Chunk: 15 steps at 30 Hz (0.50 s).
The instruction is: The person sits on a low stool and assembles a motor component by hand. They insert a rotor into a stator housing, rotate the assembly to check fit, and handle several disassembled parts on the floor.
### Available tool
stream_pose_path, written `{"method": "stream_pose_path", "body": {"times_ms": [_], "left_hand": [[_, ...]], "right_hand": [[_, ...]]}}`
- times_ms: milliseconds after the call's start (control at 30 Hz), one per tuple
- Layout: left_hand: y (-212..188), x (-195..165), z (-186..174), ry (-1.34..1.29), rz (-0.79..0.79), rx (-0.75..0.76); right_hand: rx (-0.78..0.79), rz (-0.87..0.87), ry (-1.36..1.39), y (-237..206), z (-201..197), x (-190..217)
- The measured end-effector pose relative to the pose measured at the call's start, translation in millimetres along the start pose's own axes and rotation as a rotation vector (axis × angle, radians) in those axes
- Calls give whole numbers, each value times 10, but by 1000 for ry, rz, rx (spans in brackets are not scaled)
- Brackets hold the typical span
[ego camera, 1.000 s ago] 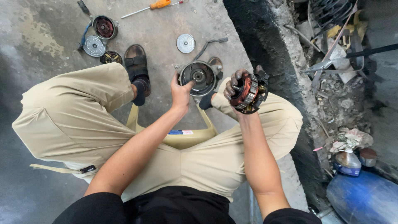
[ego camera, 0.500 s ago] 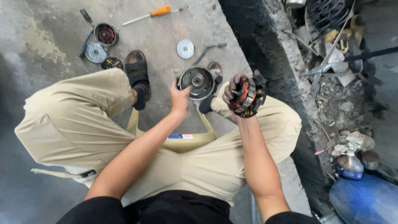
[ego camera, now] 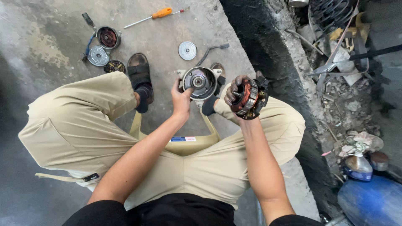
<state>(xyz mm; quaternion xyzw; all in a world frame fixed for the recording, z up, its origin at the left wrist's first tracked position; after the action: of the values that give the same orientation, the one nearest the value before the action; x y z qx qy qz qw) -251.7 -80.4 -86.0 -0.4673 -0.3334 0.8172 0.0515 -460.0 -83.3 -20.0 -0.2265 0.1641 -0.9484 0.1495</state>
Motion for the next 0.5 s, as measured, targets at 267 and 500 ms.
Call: {"method": "stream_pose_path", "body": {"times_ms": [267,500], "left_hand": [[18,-55,-10,-80,-20,12],[-15,-97,10,-75,-65,3]], "right_hand": [[0,9,10,9,177,13],[22,-27,31,-11,180,-15]]}}
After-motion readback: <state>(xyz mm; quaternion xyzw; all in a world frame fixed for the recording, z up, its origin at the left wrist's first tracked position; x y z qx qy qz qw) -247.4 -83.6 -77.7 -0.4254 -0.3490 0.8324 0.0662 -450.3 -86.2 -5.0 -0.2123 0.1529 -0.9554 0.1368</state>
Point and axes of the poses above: each hand's wrist, its own y-axis towards the middle knuckle, its own z-axis out of the palm, x = y × z, the point moved 1 cm from there along y, towards the middle knuckle, and after that the axes turned 3 degrees about -x, right-handed, at the moved point
